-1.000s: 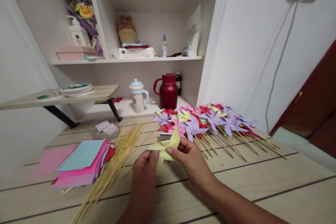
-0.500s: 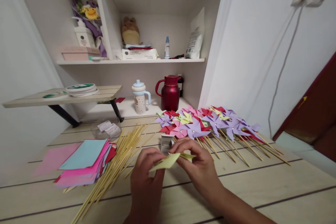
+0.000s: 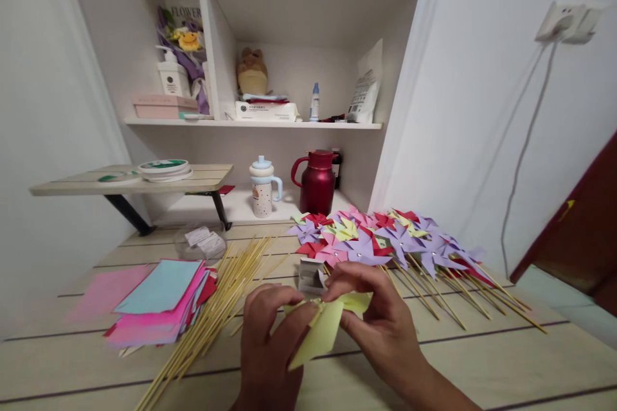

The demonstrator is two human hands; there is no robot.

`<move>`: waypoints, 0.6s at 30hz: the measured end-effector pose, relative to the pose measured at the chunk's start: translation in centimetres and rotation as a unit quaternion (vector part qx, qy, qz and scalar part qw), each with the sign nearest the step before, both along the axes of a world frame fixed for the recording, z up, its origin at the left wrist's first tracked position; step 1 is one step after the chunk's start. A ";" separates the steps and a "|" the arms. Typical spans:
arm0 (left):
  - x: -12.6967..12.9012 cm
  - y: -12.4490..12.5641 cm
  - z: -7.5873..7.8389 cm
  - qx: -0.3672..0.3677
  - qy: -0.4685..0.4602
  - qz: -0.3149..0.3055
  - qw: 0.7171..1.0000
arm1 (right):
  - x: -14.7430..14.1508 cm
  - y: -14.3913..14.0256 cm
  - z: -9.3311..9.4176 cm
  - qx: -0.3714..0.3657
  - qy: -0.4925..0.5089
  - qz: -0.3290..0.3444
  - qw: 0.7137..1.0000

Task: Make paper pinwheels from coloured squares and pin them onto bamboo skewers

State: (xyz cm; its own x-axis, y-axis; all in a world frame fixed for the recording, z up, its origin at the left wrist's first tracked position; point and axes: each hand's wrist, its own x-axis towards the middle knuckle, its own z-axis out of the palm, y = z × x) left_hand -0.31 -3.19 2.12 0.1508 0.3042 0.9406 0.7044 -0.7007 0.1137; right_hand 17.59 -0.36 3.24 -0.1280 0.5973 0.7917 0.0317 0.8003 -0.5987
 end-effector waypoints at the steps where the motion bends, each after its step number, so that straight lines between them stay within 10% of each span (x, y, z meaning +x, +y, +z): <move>1: -0.1 0.0 -0.1 0.001 0.002 0.004 1.000 | 0.0 0.0 0.2 -0.004 -0.010 0.009 1.000; 18: -0.2 -0.1 0.0 0.000 0.013 -0.011 1.000 | -0.1 -0.2 1.1 0.052 -0.053 0.004 0.997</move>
State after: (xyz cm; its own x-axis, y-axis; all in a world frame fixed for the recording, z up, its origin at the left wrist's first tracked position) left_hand -0.54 -3.29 2.16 0.1813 0.3006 0.9364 0.6910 -0.7164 0.0962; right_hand 17.47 -0.54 4.35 -0.2184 0.5116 0.8310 0.0833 0.8582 -0.5064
